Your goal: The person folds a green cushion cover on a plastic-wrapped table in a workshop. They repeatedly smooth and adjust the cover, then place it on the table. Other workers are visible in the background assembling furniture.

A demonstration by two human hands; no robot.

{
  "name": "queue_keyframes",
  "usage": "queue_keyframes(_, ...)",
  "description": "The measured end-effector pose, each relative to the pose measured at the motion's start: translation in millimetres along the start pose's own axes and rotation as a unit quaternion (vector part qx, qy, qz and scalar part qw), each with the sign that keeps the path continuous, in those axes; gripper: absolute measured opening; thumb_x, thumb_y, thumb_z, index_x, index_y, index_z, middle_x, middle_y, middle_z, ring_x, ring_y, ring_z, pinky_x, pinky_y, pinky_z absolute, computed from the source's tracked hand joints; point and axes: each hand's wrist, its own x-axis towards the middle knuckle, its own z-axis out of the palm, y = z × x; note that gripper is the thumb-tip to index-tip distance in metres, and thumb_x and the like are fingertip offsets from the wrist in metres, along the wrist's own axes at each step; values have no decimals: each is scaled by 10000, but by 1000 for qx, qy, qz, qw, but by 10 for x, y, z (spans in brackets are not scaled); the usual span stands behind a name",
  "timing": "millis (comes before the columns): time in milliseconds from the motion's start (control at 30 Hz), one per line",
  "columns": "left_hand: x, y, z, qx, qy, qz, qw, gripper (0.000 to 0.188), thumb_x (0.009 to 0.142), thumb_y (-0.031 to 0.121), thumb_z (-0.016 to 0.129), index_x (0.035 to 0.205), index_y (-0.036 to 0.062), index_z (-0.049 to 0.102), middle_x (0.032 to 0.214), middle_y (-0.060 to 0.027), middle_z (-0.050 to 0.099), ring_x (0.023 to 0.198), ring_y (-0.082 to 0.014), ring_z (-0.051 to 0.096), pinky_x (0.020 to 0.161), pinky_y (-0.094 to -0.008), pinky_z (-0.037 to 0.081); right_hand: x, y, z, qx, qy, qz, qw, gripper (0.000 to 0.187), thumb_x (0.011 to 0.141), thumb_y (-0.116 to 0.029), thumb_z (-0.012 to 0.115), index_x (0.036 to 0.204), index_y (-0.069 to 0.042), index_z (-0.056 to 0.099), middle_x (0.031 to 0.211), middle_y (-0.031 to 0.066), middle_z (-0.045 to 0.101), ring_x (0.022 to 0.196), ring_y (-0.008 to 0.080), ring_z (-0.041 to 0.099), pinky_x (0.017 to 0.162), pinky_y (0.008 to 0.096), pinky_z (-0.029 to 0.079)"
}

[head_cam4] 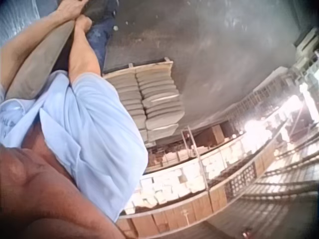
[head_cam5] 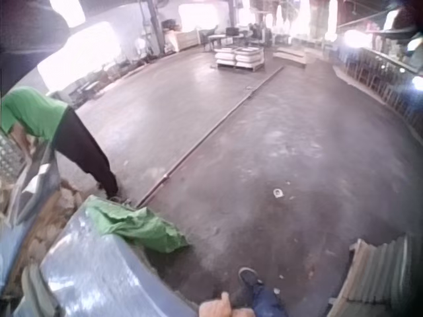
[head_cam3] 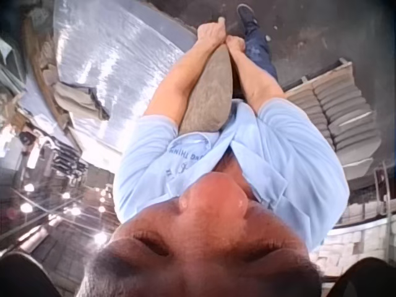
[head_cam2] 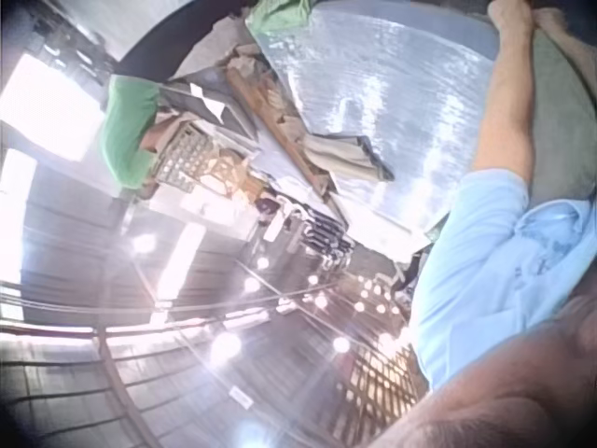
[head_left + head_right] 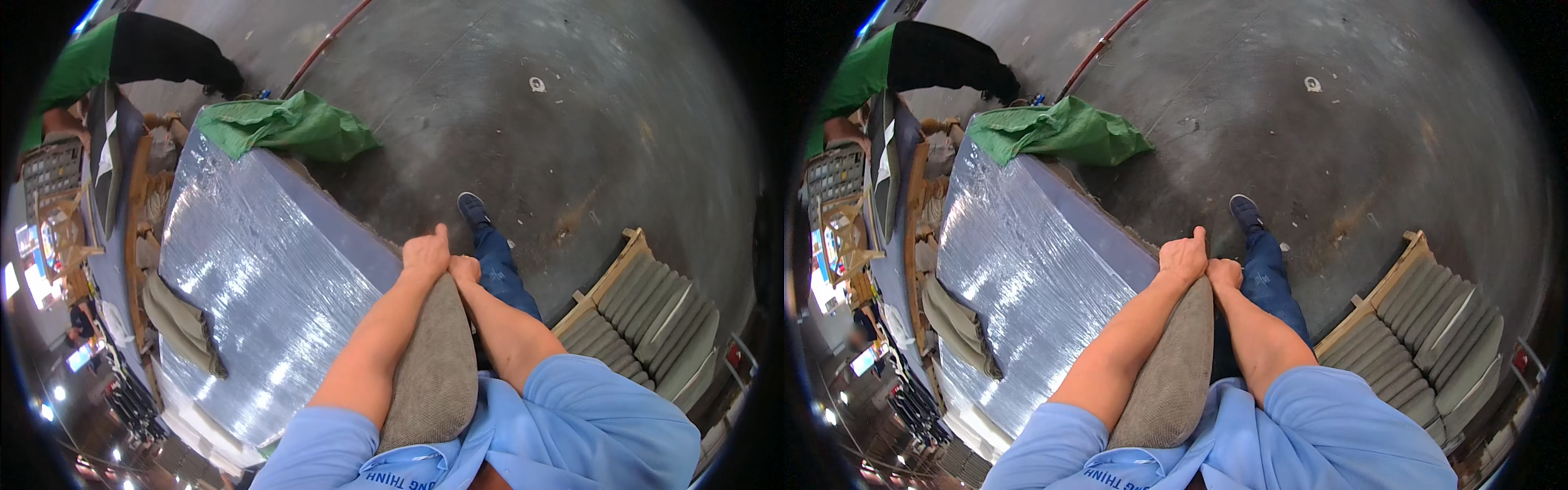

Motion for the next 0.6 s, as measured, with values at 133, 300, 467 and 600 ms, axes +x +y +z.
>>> queue_keyframes(133, -139, 70, 3, -4, -15, -10, 1000, 274, 935, 173, 537, 1185, 61, 552, 900, -232, 763, 881, -404, 757, 757, -506, 574, -134, 73, 12, 16, 9, 19, 1000, 405, 845, -302, 613, 1058, -14, 801, 1206, 247, 728, 1192, 387, 684, 1030, 437, 515)
queue_keyframes(300, -207, 112, 38, -8, -22, -3, 1000, 282, 929, 170, 542, 1187, 58, 559, 896, -230, 762, 874, -398, 758, 742, -505, 570, -167, 205, 28, 36, 13, 32, 999, 402, 825, -311, 645, 1041, -11, 804, 1194, 254, 729, 1181, 392, 687, 1016, 442, 522)
queue_keyframes(467, -280, -21, 208, -30, 133, 118, 984, 239, 934, 160, 548, 1133, 32, 579, 874, -224, 761, 840, -384, 762, 698, -480, 580, -459, 653, 337, -35, 9, 5, 999, 418, 866, -367, 637, 1007, -13, 808, 1167, 245, 737, 1157, 398, 695, 977, 458, 537)
queue_keyframes(600, -137, -7, 182, -7, 38, 49, 998, 213, 934, 167, 562, 1097, 30, 577, 815, -232, 749, 781, -380, 765, 691, -497, 588, 38, 325, 198, -24, 28, -71, 997, 447, 895, -423, 631, 999, -28, 812, 1098, 242, 753, 1109, 406, 713, 936, 487, 549)
